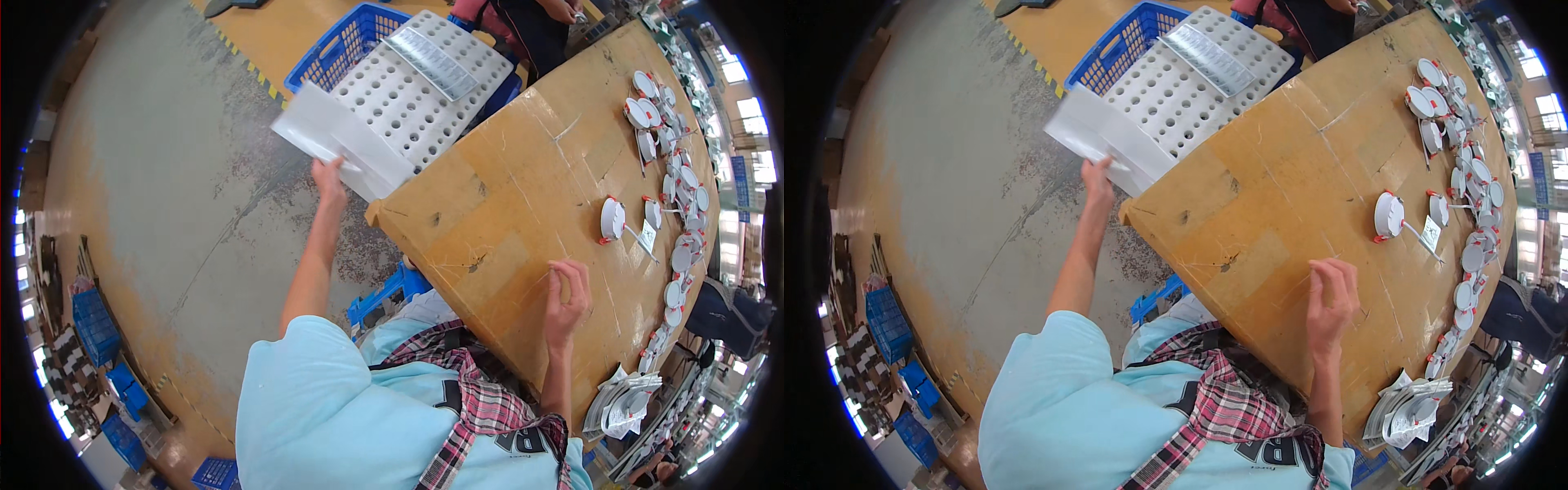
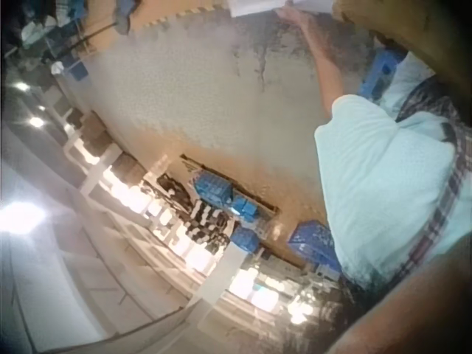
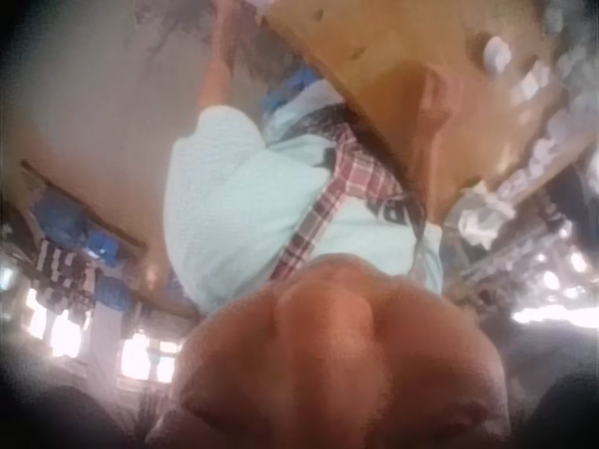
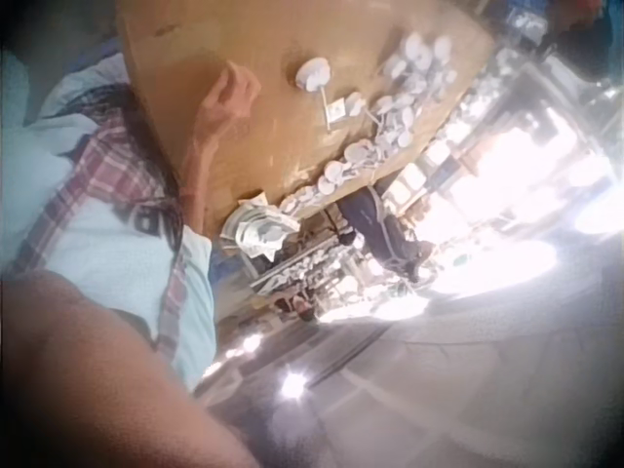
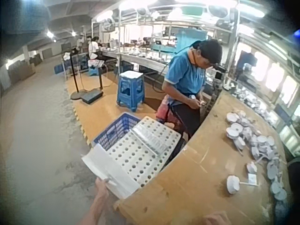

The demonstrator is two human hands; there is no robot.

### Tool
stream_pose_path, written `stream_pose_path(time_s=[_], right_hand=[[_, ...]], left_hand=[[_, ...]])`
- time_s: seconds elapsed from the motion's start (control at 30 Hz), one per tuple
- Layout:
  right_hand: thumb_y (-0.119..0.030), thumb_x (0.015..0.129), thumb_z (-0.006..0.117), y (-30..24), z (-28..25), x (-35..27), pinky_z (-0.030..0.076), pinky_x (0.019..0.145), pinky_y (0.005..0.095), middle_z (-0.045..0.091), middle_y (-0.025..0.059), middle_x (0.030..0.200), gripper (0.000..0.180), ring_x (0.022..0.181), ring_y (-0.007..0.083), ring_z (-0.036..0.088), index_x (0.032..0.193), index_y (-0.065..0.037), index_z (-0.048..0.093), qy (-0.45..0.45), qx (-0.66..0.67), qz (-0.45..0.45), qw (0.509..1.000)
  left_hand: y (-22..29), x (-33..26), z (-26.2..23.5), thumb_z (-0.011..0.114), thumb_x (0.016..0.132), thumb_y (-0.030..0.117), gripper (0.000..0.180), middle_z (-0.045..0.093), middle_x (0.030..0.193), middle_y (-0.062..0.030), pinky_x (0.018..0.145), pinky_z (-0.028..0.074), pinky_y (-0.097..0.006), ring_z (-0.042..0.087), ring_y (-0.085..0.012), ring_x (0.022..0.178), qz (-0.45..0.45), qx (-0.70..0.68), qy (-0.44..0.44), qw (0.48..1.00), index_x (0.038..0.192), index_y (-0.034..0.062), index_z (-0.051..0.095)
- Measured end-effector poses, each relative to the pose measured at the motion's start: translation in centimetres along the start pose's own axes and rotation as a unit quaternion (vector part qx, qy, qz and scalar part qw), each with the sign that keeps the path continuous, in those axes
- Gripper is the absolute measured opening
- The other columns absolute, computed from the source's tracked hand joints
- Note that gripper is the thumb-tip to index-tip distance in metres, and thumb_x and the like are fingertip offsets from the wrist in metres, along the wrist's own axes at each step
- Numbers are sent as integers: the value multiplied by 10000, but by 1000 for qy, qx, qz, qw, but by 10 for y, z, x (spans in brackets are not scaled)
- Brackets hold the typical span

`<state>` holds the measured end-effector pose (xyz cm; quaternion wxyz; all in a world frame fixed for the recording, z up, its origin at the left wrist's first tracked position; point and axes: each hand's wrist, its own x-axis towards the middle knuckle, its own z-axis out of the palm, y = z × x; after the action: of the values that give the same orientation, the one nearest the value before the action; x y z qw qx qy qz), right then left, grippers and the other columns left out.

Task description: The worker is assembling circular LED lighting fixtures and applying technical/regulatory labels to the wiring and bases.

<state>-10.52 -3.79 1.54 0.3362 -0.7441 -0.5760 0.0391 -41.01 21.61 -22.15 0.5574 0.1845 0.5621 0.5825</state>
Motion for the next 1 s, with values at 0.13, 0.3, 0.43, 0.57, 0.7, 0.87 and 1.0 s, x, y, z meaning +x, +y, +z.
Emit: stream_pose_path(time_s=[0.13,0.3,0.43,0.57,0.7,0.87,1.0], right_hand=[[25,778,626,-35,29,15,433,823,355,562,109,941,151,917,267,536,918,-30,620,-89,34,-30,995],[-28,731,673,-51,62,28,344,951,471,500,101,1003,276,1008,309,456,992,-76,598,-169,4,-67,983],[-54,691,697,-44,58,30,305,970,524,481,97,995,341,995,292,449,1010,-112,592,-198,-14,-56,979],[-80,664,711,-45,60,32,312,965,501,492,74,981,356,973,272,465,999,-132,602,-217,-10,-43,975],[-117,656,722,-41,59,33,310,967,481,492,44,960,326,927,239,475,961,-166,615,-222,-21,-40,974],[-205,667,727,-38,61,28,311,966,434,492,-5,923,271,902,195,469,919,-225,631,-218,-41,-34,975],[-224,707,710,-33,63,21,319,947,402,489,-52,899,203,908,149,456,892,-282,651,-190,-38,-41,980]], left_hand=[[19,39,44,522,727,-51,465,578,1111,-131,873,452,-343,579,-225,991,94,30,-67,993,1189,-25,474],[-5,59,115,512,727,-24,451,593,1071,-125,851,453,-324,580,-218,969,107,103,-176,973,1176,-26,482],[-28,44,195,507,737,11,425,621,999,-116,793,479,-348,604,-224,882,69,110,-269,954,1160,-14,495],[-94,66,244,513,755,34,365,617,965,-152,760,485,-356,607,-250,852,146,183,-306,923,1117,-15,514],[-157,35,302,474,742,-5,362,583,931,-256,752,459,-454,586,-402,849,216,269,-348,872,1104,-11,488],[-238,-22,333,464,703,-112,368,533,1033,-303,831,442,-553,532,-505,961,191,332,-463,800,1055,-41,382],[-293,-41,340,471,750,-108,360,489,1123,-317,884,440,-549,510,-508,1038,45,399,-485,777,1086,-43,359]])
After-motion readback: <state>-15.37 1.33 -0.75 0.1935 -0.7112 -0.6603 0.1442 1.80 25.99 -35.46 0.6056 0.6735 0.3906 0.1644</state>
